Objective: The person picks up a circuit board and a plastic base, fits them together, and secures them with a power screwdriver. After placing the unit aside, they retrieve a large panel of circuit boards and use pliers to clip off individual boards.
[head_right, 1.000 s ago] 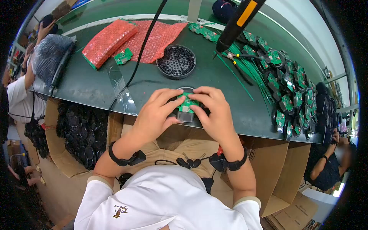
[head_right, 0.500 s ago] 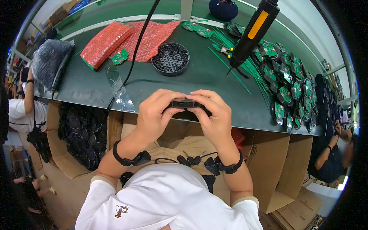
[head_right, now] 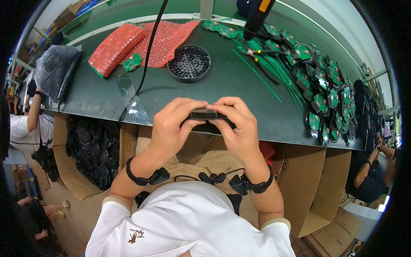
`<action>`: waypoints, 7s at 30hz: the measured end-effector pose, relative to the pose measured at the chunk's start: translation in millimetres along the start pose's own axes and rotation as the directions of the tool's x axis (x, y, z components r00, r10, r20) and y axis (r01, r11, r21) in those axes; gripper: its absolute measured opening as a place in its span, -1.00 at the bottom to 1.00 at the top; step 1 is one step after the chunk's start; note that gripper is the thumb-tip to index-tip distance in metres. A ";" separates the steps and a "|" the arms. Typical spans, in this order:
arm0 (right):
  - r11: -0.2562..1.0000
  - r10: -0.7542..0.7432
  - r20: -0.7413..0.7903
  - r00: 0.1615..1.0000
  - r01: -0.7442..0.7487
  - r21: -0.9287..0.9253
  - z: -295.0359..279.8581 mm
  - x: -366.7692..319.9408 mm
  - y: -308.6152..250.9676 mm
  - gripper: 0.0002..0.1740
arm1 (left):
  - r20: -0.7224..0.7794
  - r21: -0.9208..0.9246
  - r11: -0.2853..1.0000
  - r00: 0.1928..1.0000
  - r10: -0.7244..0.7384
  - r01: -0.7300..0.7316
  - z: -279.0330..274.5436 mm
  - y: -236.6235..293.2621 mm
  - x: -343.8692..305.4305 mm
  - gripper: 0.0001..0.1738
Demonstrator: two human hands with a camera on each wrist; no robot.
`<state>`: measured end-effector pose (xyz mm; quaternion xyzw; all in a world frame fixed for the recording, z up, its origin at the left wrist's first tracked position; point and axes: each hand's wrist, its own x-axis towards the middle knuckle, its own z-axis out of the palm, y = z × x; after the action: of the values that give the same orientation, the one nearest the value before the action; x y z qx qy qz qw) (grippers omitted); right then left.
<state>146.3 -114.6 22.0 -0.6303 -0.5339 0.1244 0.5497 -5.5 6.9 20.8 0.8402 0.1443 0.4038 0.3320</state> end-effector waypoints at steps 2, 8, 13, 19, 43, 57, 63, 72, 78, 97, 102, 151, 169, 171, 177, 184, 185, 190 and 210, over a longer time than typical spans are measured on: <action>1.000 0.009 0.009 1.000 -0.009 -0.004 -0.2 0.3 0.0 -0.64 | -0.001 0.000 1.000 1.000 0.002 -0.002 -0.2 0.3 0.0 -0.58; 1.000 0.027 0.014 1.000 -0.027 -0.003 0.3 0.4 -0.4 -0.63 | 0.003 0.008 1.000 1.000 -0.018 0.018 -0.3 0.8 0.1 -0.58; 0.999 0.051 0.008 0.999 -0.051 0.010 0.9 -0.1 -1.8 -0.63 | -0.030 0.026 1.000 1.000 -0.010 0.011 2.2 0.5 -0.7 -0.62; 0.995 0.059 -0.017 0.998 -0.057 0.084 2.9 -3.2 3.7 -0.63 | -0.056 0.027 0.999 0.998 0.032 -0.031 4.0 -1.1 -2.1 -0.63; 0.959 0.141 0.151 0.978 -0.173 0.225 -12.9 0.7 -2.1 -0.65 | -0.099 0.004 1.000 0.995 0.017 -0.016 5.7 0.5 -0.7 -0.58; 0.957 0.166 0.225 0.960 -0.212 0.197 -27.4 14.2 -6.8 -0.84 | -0.084 0.033 0.997 0.994 0.073 -0.071 6.5 -4.0 -4.7 -0.55; 0.972 0.176 0.166 0.970 -0.198 0.124 -22.8 9.3 -12.8 -0.84 | -0.087 0.030 0.997 0.993 0.075 -0.073 6.7 -3.3 -5.3 -0.52; 0.984 0.138 0.171 0.975 -0.154 0.086 -23.6 9.7 -14.9 -0.84 | -0.101 -0.022 0.998 0.993 0.057 -0.059 5.9 -3.4 -1.8 -0.54; 0.993 0.069 0.193 0.979 -0.086 0.079 -25.1 9.5 -11.6 -0.82 | -0.082 -0.075 0.997 0.997 0.014 -0.021 3.3 -2.3 -2.5 -0.58; 0.870 -0.256 0.167 0.952 0.302 -0.389 -12.9 -8.6 -0.9 -0.58 | 0.209 0.155 0.986 0.977 0.033 -0.066 -7.7 3.0 -19.5 -0.52; 0.955 -0.121 0.222 0.968 0.175 -0.241 -26.6 0.4 -2.2 -0.70 | 0.253 0.203 0.975 0.967 0.035 -0.088 -8.1 4.8 -23.8 -0.40; 0.969 0.050 -0.320 0.946 0.032 0.246 -46.1 136.7 32.2 -0.13 | 0.278 0.479 0.878 0.949 -0.146 -0.005 3.1 -69.3 108.1 -0.91; 0.792 -0.035 0.160 0.987 -0.070 0.606 -54.4 131.1 -30.7 -0.50 | 0.202 -0.156 0.942 0.943 -0.265 0.298 -17.4 -30.3 68.0 -0.87; 0.813 -0.095 0.095 0.991 0.022 0.582 -39.9 122.6 -38.0 -0.48 | 0.252 -0.158 0.915 0.911 -0.327 0.372 -15.3 -21.7 54.1 -0.86; 0.674 -0.117 0.168 0.979 -0.046 0.737 -27.9 110.3 -56.8 -0.56 | 0.240 -0.267 0.875 0.907 -0.346 0.405 -3.2 -15.1 29.0 -0.79; 0.801 0.005 -0.041 0.999 0.021 0.598 -6.5 107.8 -74.9 -0.75 | 0.235 -0.257 0.902 0.928 -0.291 0.348 -4.3 -14.5 25.2 -0.77; 0.804 0.014 -0.059 0.998 0.024 0.594 -5.2 107.5 -75.6 -0.76 | 0.221 -0.248 0.914 0.937 -0.270 0.322 -4.0 -15.5 24.8 -0.76; 0.771 0.011 -0.120 0.993 0.068 0.633 -0.5 108.1 -73.2 -0.78 | 0.194 -0.225 0.937 0.955 -0.227 0.268 -2.9 -19.5 24.5 -0.75; 0.826 0.021 -0.166 0.986 0.076 0.559 -2.9 99.7 -77.3 -0.77 | 0.170 -0.221 0.940 0.960 -0.223 0.258 -2.2 -8.8 25.4 -0.71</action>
<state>146.8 -49.1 129.8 -0.4403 -0.4352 0.2158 0.7551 9.1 27.3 30.6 0.7961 0.1719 0.3138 0.4880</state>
